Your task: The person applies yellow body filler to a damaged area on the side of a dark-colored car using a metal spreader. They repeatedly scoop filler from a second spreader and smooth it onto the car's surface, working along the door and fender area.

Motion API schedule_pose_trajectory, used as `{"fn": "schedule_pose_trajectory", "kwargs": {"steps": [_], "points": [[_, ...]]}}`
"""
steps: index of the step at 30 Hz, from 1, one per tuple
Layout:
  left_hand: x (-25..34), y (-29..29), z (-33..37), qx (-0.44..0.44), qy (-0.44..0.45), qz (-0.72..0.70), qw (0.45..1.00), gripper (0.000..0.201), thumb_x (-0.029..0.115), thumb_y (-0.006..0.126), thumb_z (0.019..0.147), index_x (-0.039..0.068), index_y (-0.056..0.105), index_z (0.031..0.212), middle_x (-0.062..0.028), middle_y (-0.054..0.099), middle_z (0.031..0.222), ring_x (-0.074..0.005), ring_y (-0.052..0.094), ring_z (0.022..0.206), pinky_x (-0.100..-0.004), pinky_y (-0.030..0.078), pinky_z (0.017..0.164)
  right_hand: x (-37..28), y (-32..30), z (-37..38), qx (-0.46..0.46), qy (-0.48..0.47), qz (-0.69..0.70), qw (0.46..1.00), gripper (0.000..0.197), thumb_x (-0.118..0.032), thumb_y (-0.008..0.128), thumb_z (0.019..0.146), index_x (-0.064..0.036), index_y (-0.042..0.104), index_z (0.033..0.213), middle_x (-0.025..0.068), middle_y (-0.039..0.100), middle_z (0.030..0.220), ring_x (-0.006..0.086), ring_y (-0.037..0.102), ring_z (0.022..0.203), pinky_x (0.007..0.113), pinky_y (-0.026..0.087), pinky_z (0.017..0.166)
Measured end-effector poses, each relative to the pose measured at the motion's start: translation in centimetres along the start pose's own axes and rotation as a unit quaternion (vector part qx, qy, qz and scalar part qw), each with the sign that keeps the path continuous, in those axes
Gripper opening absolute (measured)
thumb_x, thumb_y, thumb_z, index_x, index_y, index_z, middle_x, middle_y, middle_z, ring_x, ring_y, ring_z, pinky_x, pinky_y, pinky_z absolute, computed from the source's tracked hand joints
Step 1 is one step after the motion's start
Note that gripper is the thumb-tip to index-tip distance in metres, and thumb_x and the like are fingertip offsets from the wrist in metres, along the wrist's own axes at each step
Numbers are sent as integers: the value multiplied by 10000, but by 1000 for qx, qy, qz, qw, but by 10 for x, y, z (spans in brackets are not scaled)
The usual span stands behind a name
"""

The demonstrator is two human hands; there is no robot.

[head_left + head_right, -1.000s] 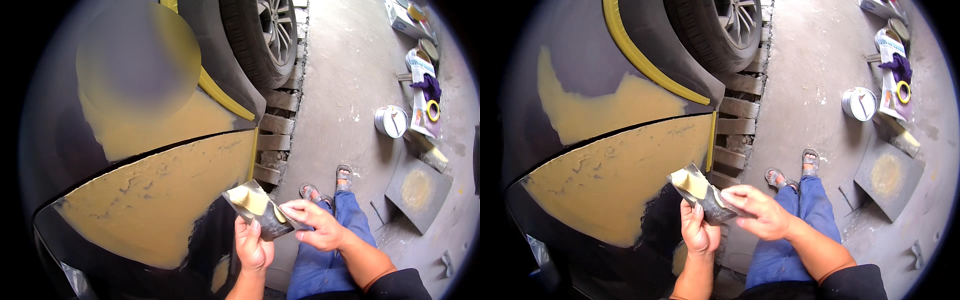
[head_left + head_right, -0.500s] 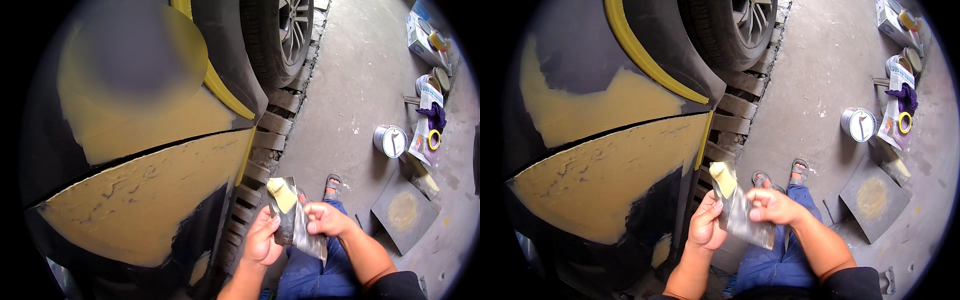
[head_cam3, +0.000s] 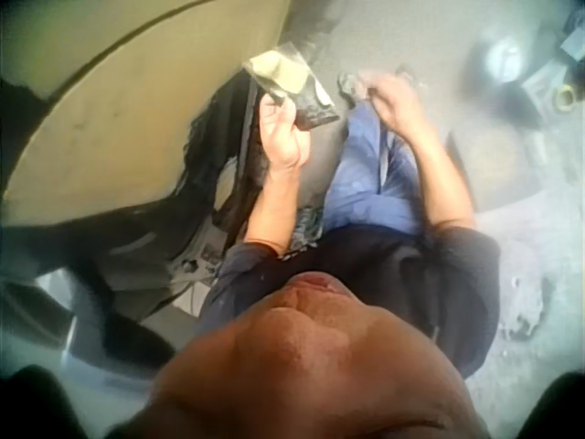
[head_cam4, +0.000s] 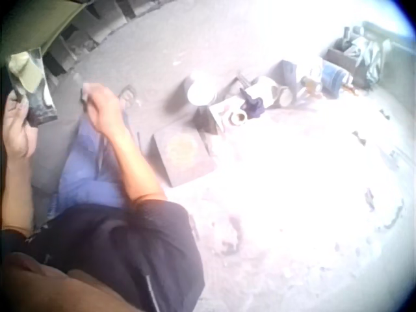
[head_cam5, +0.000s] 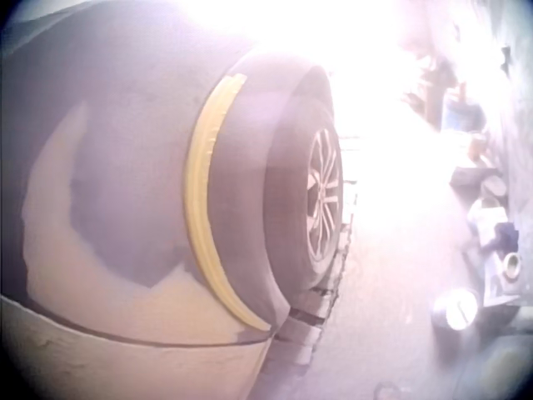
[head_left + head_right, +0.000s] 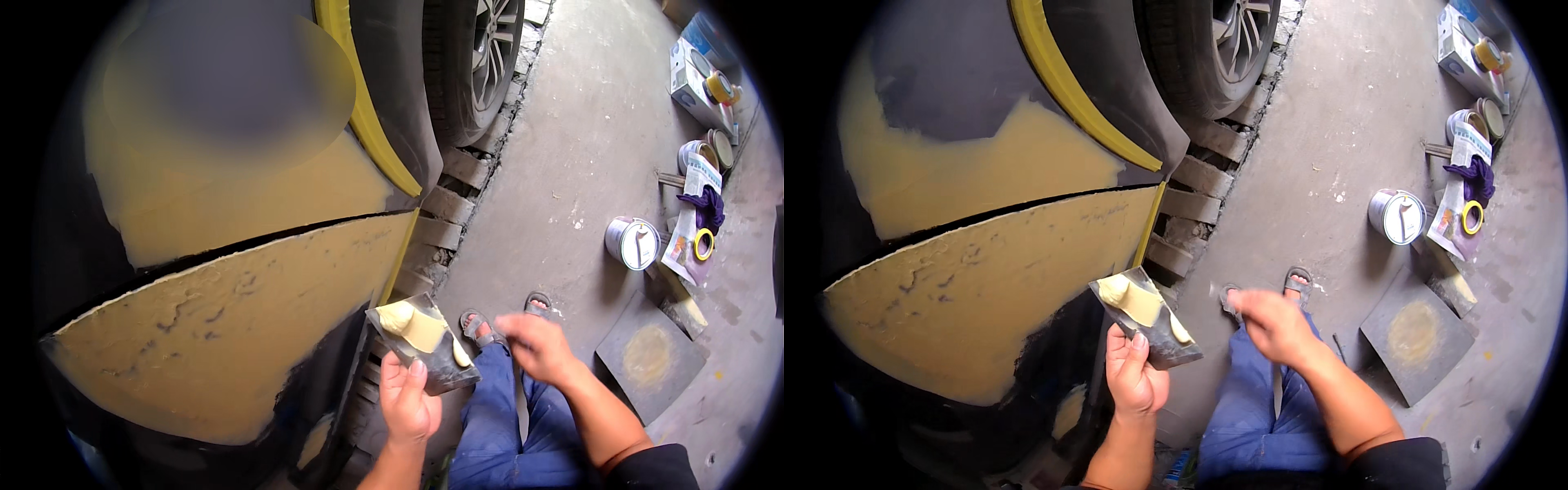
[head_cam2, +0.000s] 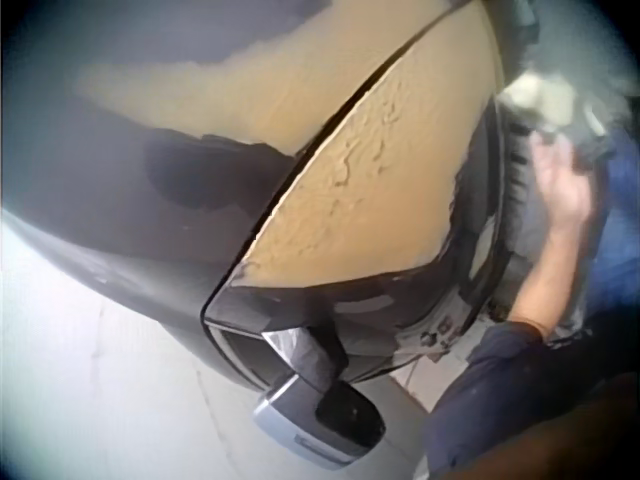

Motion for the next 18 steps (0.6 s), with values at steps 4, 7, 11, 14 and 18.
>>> {"fn": "schedule_pose_trajectory", "kwargs": {"steps": [4, 7, 11, 14, 18], "points": [[-14, -39, -15, 14, -53, -1, 998, 302, -3, 496, 920, -3, 496, 1222, -149, 579, 1240, -256, 548, 1167, -424, 384, 1062, -37, -27, 74, 130, -111, 10, 985, 402, 120, 607, 718, -24, 649, 1091, 126, 678, 1024, 300, 654, 899, 361, 537, 791], [-22, -55, -29, 36, -81, -4, 996, 324, -1, 494, 919, -1, 487, 1243, -151, 572, 1253, -260, 542, 1178, -430, 380, 1066, -63, -15, 112, 148, -217, 47, 964, 388, 121, 617, 714, -17, 645, 1076, 131, 672, 1015, 302, 650, 899, 359, 535, 779], [-34, -74, -44, 56, -112, -1, 992, 355, -9, 489, 910, 1, 475, 1265, -156, 563, 1269, -267, 536, 1189, -438, 375, 1071, -75, 0, 137, 144, -272, 79, 948, 378, 122, 620, 716, -11, 640, 1069, 127, 666, 996, 301, 647, 895, 355, 534, 780], [-39, -81, -49, 66, -115, -10, 991, 335, -3, 524, 904, -13, 486, 1237, -159, 578, 1244, -258, 545, 1168, -424, 386, 1054, -80, 5, 145, 130, -277, 88, 948, 370, 121, 617, 726, -18, 647, 1067, 121, 668, 997, 293, 647, 892, 354, 533, 777], [-42, -78, -52, 66, -124, -20, 990, 326, -2, 537, 904, -23, 489, 1226, -164, 584, 1232, -256, 554, 1155, -418, 392, 1047, -82, 8, 150, 127, -283, 83, 947, 359, 116, 616, 733, -22, 653, 1062, 116, 670, 1005, 285, 648, 898, 349, 534, 782]]}}
Point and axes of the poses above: each hand's wrist, its own z-axis towards the middle knuckle, its own y-axis out of the palm, x = y × z, the point moved 9 cm from there along z, towards the middle knuckle
